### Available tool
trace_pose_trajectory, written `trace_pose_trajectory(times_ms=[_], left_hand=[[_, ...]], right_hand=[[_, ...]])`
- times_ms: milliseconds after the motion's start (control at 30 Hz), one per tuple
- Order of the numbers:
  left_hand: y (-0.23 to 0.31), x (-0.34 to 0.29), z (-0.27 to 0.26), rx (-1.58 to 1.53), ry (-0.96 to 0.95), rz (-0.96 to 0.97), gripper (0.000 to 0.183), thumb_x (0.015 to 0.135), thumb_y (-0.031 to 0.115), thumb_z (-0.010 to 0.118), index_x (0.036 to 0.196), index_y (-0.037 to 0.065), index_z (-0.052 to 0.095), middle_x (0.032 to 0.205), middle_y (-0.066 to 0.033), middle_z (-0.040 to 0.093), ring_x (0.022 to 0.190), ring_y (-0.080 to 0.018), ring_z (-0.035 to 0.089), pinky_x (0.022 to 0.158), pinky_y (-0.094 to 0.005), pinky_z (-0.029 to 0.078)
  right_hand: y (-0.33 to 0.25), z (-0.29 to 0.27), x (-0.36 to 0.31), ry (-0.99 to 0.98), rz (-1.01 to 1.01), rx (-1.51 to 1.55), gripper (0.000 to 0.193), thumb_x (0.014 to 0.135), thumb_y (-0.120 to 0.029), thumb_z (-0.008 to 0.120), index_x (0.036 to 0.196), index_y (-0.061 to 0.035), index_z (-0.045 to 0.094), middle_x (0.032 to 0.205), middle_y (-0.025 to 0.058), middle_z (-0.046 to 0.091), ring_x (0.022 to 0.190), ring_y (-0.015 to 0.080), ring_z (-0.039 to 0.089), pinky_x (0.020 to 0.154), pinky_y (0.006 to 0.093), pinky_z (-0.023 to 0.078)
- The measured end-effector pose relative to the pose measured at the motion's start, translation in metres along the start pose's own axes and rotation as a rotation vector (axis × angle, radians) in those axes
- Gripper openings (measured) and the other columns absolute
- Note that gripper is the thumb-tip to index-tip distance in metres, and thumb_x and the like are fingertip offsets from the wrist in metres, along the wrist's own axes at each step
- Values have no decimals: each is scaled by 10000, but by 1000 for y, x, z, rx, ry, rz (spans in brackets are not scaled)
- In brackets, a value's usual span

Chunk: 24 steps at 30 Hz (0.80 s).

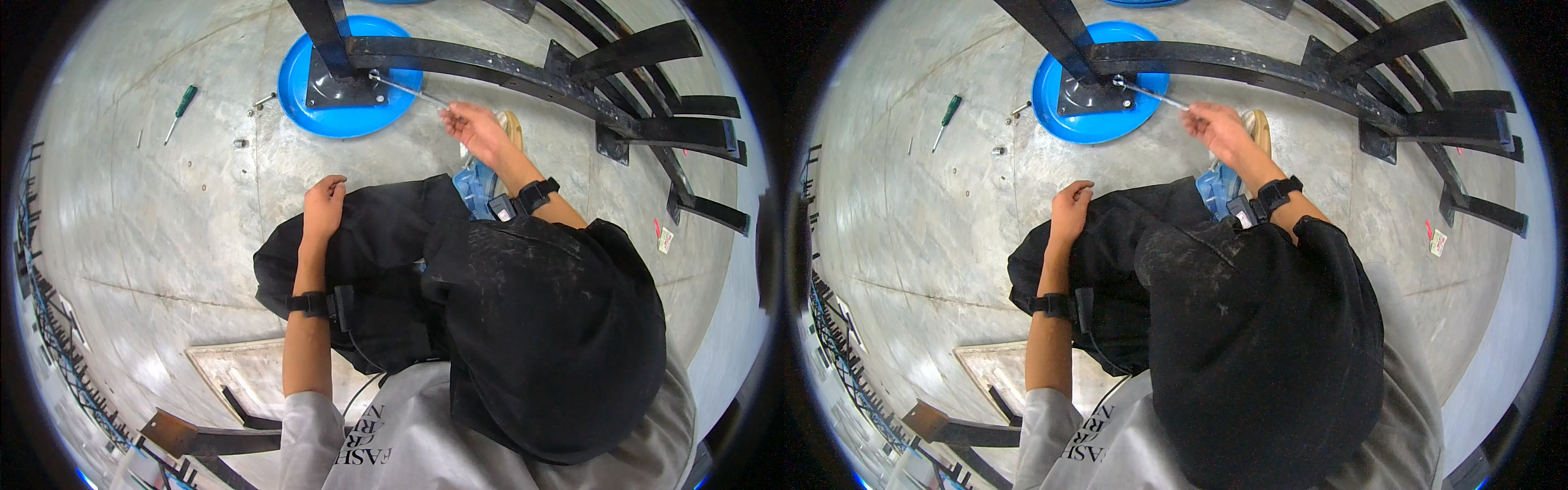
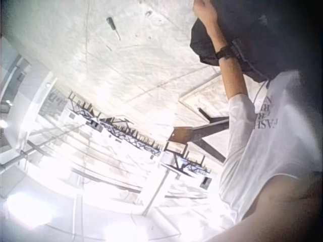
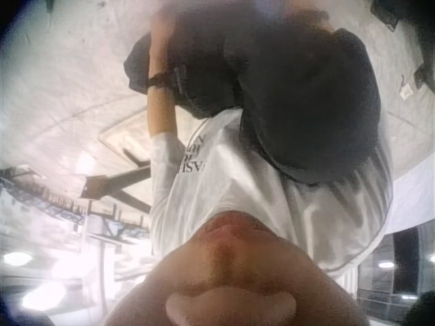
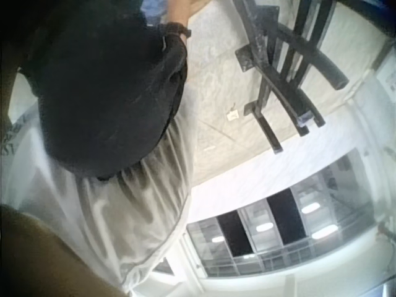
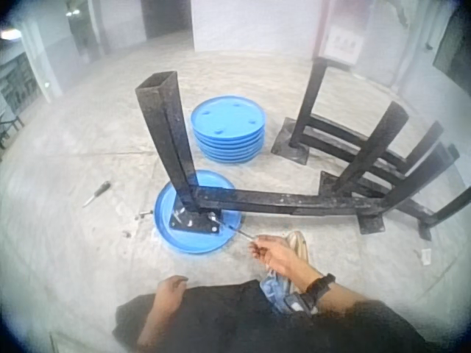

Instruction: The person uses a wrench to tighten bolts on metal table frames and a screwdriver to tighten screws on a panel while working on the floor.

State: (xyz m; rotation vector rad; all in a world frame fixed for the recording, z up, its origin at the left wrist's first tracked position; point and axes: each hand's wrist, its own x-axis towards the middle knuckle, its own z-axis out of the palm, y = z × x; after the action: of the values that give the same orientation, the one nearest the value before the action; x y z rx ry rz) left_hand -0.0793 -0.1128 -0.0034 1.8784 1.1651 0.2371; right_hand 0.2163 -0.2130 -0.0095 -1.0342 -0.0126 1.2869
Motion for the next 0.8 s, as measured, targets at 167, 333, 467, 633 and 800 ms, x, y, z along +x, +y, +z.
trace_pose_trajectory(times_ms=[167, 333, 467, 633, 800], left_hand=[[1, 0, 3, -30, 0, 25, 207, 807, 118, 505, 923, -10, 620, 801, -190, 627, 745, -274, 627, 680, -321, 473], [-1, 1, 2, -2, 4, 9, 211, 807, 117, 507, 929, -16, 617, 803, -192, 629, 746, -267, 629, 686, -317, 476], [1, 1, 3, -23, -9, -13, 214, 810, 121, 507, 931, -16, 618, 803, -191, 631, 754, -260, 631, 692, -315, 476], [-2, 0, 2, -14, -16, -12, 214, 814, 120, 508, 938, -16, 617, 784, -182, 631, 722, -250, 627, 670, -310, 472], [0, -1, 1, -10, -8, -19, 217, 814, 122, 504, 937, -17, 617, 774, -183, 629, 713, -248, 624, 668, -311, 470]], right_hand=[[18, 3, -17, -14, 153, -222, 226, 841, -73, 550, 1026, 57, 534, 899, 145, 611, 809, 178, 587, 681, 280, 486], [26, 23, -21, -154, 365, -432, 216, 872, -120, 505, 1007, 43, 546, 880, 127, 617, 729, 167, 598, 649, 270, 483], [35, 35, -21, -190, 450, -365, 183, 885, -147, 487, 993, -6, 531, 866, 116, 617, 718, 163, 603, 636, 268, 490], [41, 40, -23, -200, 458, -130, 172, 901, -172, 457, 968, -31, 529, 842, 94, 614, 708, 159, 605, 599, 260, 488], [33, 44, -27, -267, 546, -220, 180, 906, -191, 445, 937, -40, 537, 811, 81, 614, 687, 158, 604, 588, 257, 484]])
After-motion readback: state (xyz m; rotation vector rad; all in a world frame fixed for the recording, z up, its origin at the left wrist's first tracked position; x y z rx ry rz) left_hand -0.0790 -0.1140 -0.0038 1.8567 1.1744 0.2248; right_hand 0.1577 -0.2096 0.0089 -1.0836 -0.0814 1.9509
